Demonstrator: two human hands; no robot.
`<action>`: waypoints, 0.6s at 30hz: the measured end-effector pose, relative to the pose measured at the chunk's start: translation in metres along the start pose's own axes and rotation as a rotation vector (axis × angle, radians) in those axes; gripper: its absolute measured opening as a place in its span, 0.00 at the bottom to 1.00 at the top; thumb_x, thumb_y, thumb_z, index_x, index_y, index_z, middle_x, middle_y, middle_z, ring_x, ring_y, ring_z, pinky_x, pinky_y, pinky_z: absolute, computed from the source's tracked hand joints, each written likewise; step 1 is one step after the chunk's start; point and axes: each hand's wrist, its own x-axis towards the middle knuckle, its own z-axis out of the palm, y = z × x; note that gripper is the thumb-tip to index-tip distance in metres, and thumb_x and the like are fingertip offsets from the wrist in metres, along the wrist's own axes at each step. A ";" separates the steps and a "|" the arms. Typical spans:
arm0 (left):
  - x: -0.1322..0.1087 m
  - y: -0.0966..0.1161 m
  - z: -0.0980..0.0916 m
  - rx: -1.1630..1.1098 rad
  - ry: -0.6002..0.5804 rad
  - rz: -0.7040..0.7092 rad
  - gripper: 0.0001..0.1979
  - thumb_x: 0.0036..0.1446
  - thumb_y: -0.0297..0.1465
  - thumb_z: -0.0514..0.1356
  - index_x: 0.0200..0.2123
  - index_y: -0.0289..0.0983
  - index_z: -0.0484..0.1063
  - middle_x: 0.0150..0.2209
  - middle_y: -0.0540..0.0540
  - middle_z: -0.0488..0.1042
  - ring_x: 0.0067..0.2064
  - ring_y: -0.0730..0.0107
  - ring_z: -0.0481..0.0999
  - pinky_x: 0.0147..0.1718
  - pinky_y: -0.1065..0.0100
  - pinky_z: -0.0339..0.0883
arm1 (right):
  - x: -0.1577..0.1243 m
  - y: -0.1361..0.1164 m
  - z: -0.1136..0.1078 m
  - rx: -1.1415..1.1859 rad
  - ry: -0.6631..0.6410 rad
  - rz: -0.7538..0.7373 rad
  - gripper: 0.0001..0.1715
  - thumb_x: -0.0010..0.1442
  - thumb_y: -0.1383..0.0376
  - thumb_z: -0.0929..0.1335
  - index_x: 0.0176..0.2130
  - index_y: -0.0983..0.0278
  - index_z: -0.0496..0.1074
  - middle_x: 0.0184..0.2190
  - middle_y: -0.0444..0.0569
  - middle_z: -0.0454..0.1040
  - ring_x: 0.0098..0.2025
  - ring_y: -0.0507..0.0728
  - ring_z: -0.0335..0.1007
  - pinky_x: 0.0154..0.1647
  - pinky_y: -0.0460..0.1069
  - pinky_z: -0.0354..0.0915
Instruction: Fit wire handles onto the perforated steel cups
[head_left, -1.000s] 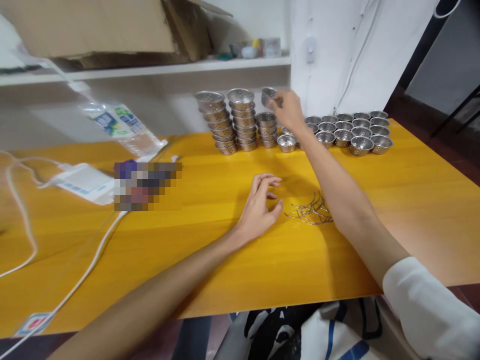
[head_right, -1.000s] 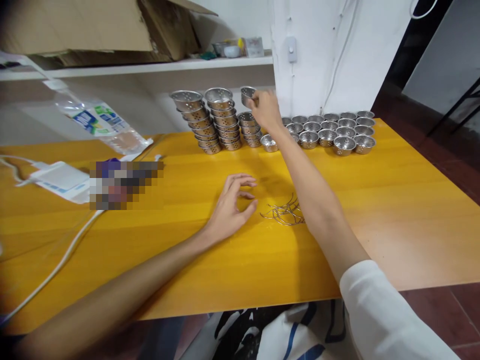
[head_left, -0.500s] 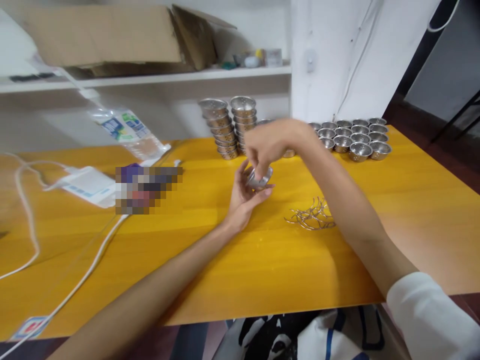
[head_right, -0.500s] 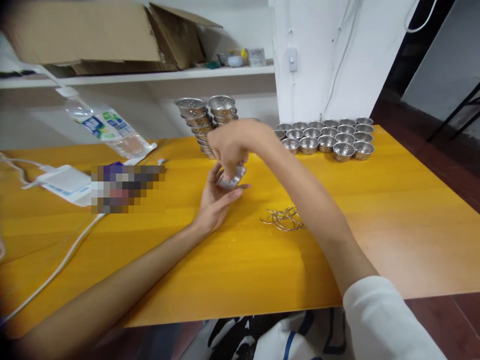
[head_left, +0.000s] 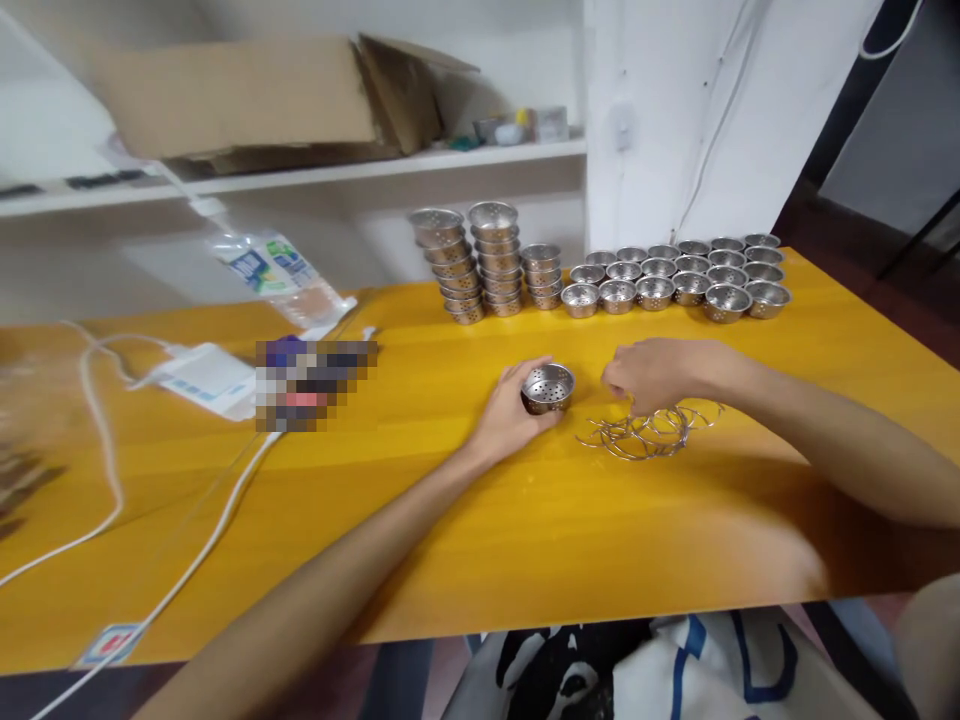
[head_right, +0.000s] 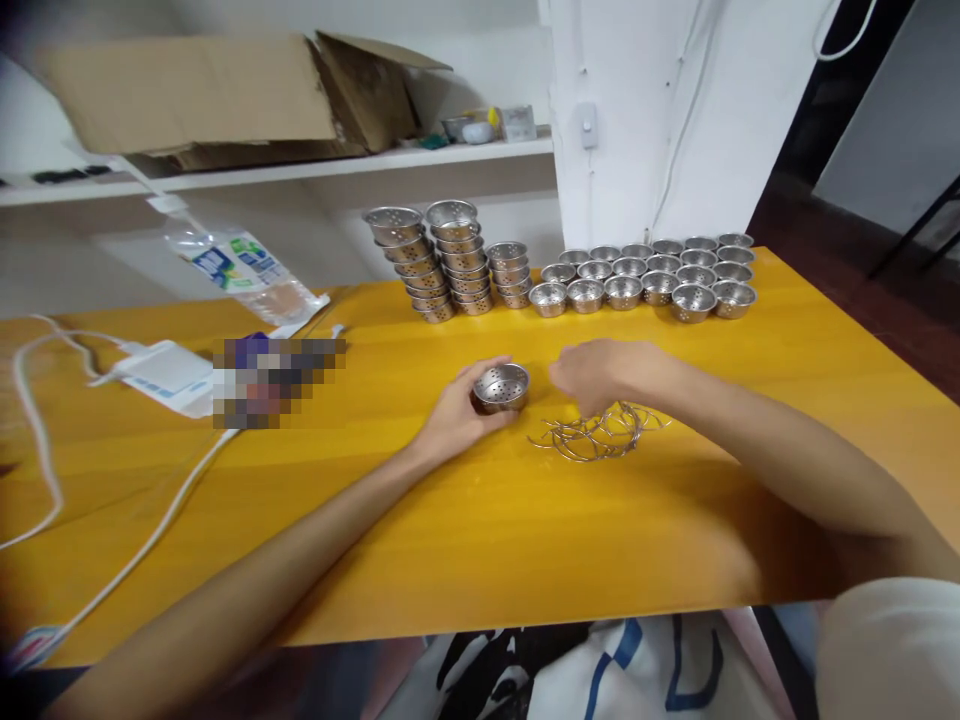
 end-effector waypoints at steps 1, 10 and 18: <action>-0.001 0.000 -0.001 0.002 -0.005 0.011 0.37 0.50 0.30 0.75 0.65 0.41 0.76 0.62 0.38 0.81 0.64 0.43 0.80 0.69 0.39 0.72 | 0.002 -0.005 0.004 -0.027 -0.035 0.028 0.09 0.56 0.74 0.78 0.34 0.61 0.81 0.38 0.58 0.84 0.38 0.65 0.81 0.34 0.57 0.68; -0.004 0.009 0.001 -0.030 -0.042 0.097 0.35 0.56 0.35 0.73 0.66 0.39 0.73 0.64 0.36 0.77 0.65 0.46 0.80 0.70 0.43 0.72 | 0.014 -0.022 0.010 -0.091 -0.035 -0.052 0.13 0.65 0.74 0.71 0.44 0.61 0.84 0.44 0.57 0.85 0.42 0.63 0.82 0.38 0.55 0.67; -0.004 0.008 0.004 -0.163 -0.054 0.006 0.40 0.53 0.38 0.77 0.66 0.38 0.69 0.64 0.34 0.79 0.64 0.44 0.81 0.69 0.41 0.72 | -0.001 0.002 -0.010 -0.040 0.031 -0.061 0.11 0.60 0.76 0.68 0.36 0.64 0.78 0.31 0.50 0.77 0.30 0.55 0.64 0.31 0.52 0.52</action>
